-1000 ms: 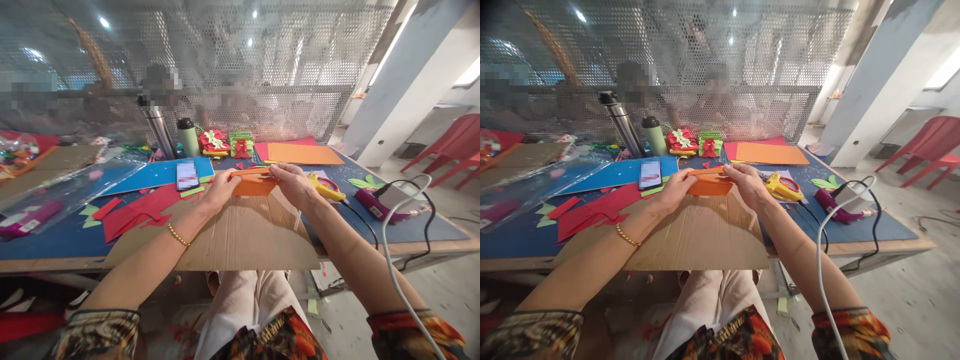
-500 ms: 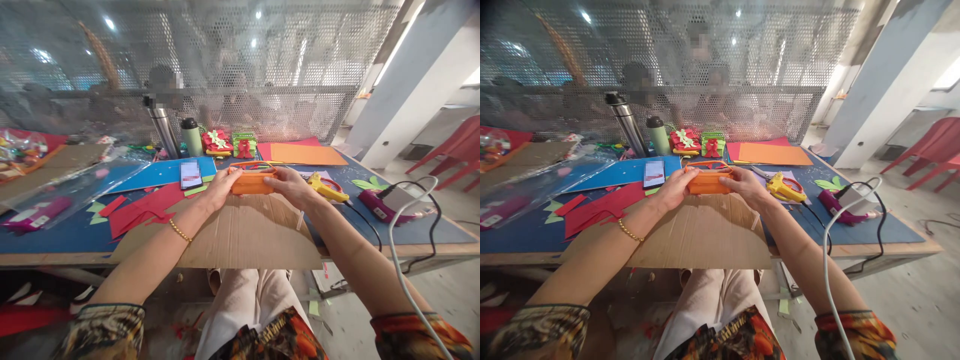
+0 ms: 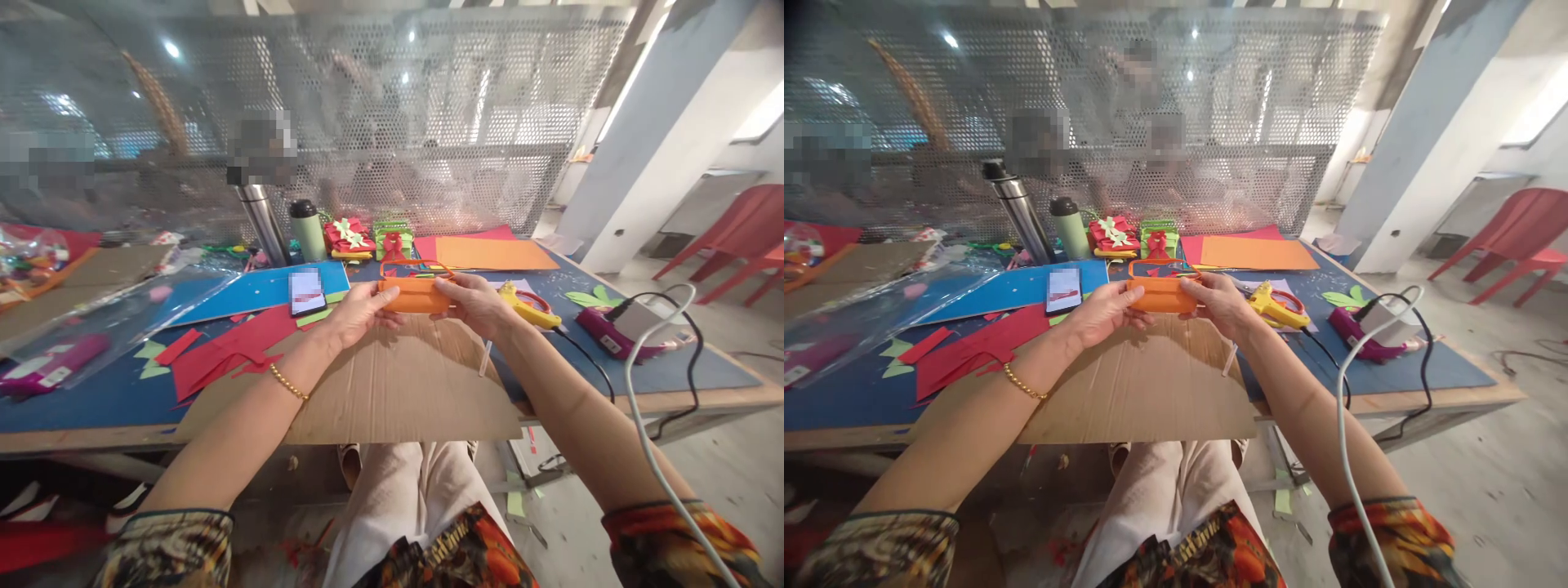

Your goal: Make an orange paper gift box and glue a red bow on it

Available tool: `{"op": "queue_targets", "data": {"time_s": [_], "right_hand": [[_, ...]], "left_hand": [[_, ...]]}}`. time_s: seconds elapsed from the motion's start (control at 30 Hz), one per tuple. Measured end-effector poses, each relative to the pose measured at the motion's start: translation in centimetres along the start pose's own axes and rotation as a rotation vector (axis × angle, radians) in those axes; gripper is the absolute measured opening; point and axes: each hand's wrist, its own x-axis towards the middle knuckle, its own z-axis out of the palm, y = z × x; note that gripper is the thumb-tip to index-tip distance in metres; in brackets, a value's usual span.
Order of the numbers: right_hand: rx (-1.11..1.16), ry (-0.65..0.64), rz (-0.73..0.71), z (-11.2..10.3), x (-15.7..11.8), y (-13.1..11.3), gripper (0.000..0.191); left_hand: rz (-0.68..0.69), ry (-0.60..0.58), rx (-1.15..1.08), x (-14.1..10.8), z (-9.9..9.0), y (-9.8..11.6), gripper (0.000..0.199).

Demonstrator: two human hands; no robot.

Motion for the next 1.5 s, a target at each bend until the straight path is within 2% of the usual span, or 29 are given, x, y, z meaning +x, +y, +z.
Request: {"op": "queue_targets", "data": {"time_s": [0.2,0.37,0.63,0.9,1.1,1.33,1.5], "right_hand": [[0.074,-0.086,-0.049,0.8,-0.2,-0.7,0.059],[0.096,-0.16,-0.125,1.0,-0.8,-1.5,0.051],[0.04,-0.23,-0.189,1.0,-0.9,-1.2,0.055],[-0.005,-0.219,-0.21,1.0,-0.8,-1.1,0.054],[-0.05,-0.18,-0.23,1.4,-0.9,-1.1,0.055],[-0.048,-0.184,-0.218,1.9,-0.7,-0.2,0.048],[-0.132,-0.222,-0.262,2.0,-0.2,0.8,0.051]], "left_hand": [[-0.028,0.043,-0.127,0.4,-1.0,0.1,0.029],[-0.049,0.106,-0.185,0.5,-1.0,0.3,0.021],[-0.063,0.141,-0.213,0.5,-0.8,0.3,0.017],[-0.058,0.089,-0.205,0.3,-0.7,0.4,0.022],[-0.086,0.134,-0.189,0.4,-0.8,0.3,0.023],[-0.078,0.124,-0.192,0.5,-0.9,0.0,0.031],[-0.119,0.24,-0.234,0.3,-0.8,0.7,0.021]]}}
